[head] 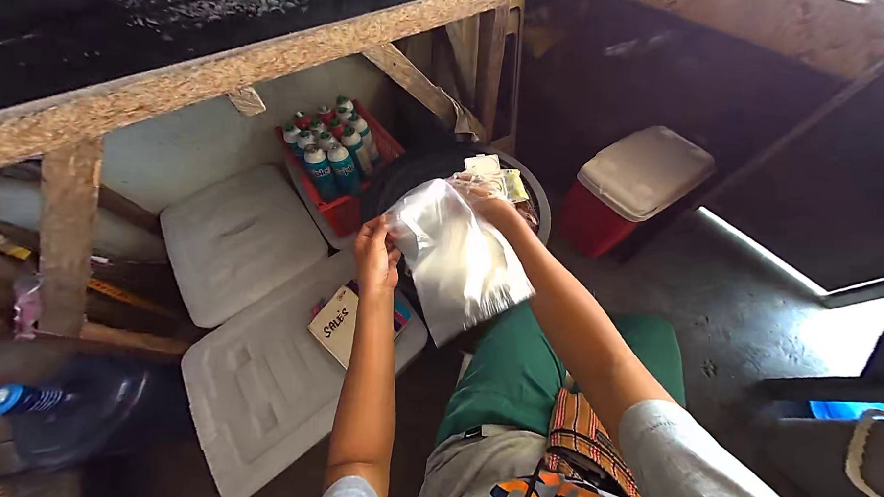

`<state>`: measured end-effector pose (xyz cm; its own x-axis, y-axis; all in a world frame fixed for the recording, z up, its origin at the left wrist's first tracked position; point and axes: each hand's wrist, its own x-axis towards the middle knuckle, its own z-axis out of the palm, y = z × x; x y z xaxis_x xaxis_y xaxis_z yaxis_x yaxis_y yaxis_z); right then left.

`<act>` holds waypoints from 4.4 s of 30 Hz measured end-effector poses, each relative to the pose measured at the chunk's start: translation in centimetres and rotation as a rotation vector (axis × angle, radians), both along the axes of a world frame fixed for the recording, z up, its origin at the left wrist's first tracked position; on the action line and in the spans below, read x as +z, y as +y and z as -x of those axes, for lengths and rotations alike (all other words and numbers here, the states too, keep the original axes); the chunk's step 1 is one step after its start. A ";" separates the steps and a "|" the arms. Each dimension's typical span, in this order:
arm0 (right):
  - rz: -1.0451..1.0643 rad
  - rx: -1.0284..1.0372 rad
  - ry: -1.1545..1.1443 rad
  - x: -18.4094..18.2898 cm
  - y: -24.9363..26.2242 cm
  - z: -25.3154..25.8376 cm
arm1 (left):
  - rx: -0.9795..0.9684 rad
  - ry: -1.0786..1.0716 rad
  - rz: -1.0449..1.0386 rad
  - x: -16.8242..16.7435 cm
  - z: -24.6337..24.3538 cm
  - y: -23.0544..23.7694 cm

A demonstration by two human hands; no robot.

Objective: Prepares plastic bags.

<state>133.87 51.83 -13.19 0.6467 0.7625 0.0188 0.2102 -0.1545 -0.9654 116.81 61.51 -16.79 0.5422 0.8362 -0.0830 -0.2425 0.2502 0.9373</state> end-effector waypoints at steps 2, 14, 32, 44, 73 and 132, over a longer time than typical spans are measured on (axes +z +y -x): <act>0.115 -0.008 -0.023 -0.4 -1.2 1.8 | 0.023 0.112 0.050 -2.6 -0.3 -0.3; 0.078 -0.082 0.077 -8.1 0.0 1.1 | -0.131 0.424 -0.606 -9.1 0.6 1.6; -0.030 0.148 -0.387 -9.9 -0.1 3.3 | -0.087 0.056 -0.559 -8.6 -3.3 0.9; 0.226 0.174 -0.315 -6.8 -2.3 3.2 | -0.342 0.511 -0.716 -11.4 -2.0 2.2; -0.287 -0.700 0.647 -17.9 -37.9 5.5 | 0.071 0.097 -0.847 -9.6 0.3 -11.2; -0.595 0.170 0.214 -4.7 -23.7 9.8 | -0.675 -0.008 -0.085 2.8 2.9 -14.0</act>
<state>124.04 28.10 -17.85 0.5541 0.7534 0.3540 -0.0213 0.4379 -0.8988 113.96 47.47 -13.95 0.9479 0.3175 -0.0263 -0.0655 0.2749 0.9592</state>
